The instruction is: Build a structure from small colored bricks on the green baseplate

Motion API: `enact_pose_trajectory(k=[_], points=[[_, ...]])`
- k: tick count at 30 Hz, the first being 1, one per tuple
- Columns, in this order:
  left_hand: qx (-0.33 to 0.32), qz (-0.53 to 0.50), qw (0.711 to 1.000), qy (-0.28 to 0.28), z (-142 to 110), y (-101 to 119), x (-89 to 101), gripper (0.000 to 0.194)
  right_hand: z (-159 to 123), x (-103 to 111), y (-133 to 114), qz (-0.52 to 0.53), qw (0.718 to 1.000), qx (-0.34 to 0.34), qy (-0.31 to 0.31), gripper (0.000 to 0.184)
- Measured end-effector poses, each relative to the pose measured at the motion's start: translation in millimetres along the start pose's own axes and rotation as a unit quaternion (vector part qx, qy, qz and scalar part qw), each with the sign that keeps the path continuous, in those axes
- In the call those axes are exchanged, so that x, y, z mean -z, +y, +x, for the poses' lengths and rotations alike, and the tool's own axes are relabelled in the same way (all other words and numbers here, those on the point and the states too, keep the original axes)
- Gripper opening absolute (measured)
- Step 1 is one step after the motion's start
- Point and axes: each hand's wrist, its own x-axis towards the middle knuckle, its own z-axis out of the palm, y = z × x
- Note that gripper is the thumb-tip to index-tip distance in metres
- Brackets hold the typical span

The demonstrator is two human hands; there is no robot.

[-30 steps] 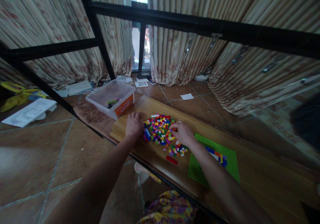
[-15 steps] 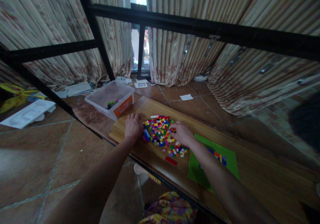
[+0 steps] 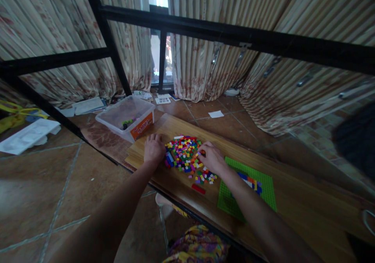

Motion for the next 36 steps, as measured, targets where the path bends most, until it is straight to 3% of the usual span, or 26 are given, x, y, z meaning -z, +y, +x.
enact_pose_trajectory(k=[15, 24, 36], points=[[0.004, 0.003, 1.000, -0.012, 1.2, 0.8, 3.3, 0.028, 0.5, -7.4, 10.4, 0.169, 0.983, -0.067, -0.021, 0.021], [-0.004, 0.003, 1.000, 0.003, 0.3, -1.0, 0.0, 0.027, 8.2, -3.3, 1.5, 0.144, 0.984, -0.106, -0.027, 0.024], [-0.002, -0.001, 1.000, 0.004, -0.2, -0.1, 0.7, 0.028, 12.5, -0.6, -10.9, 0.078, 0.991, -0.109, -0.006, 0.023]])
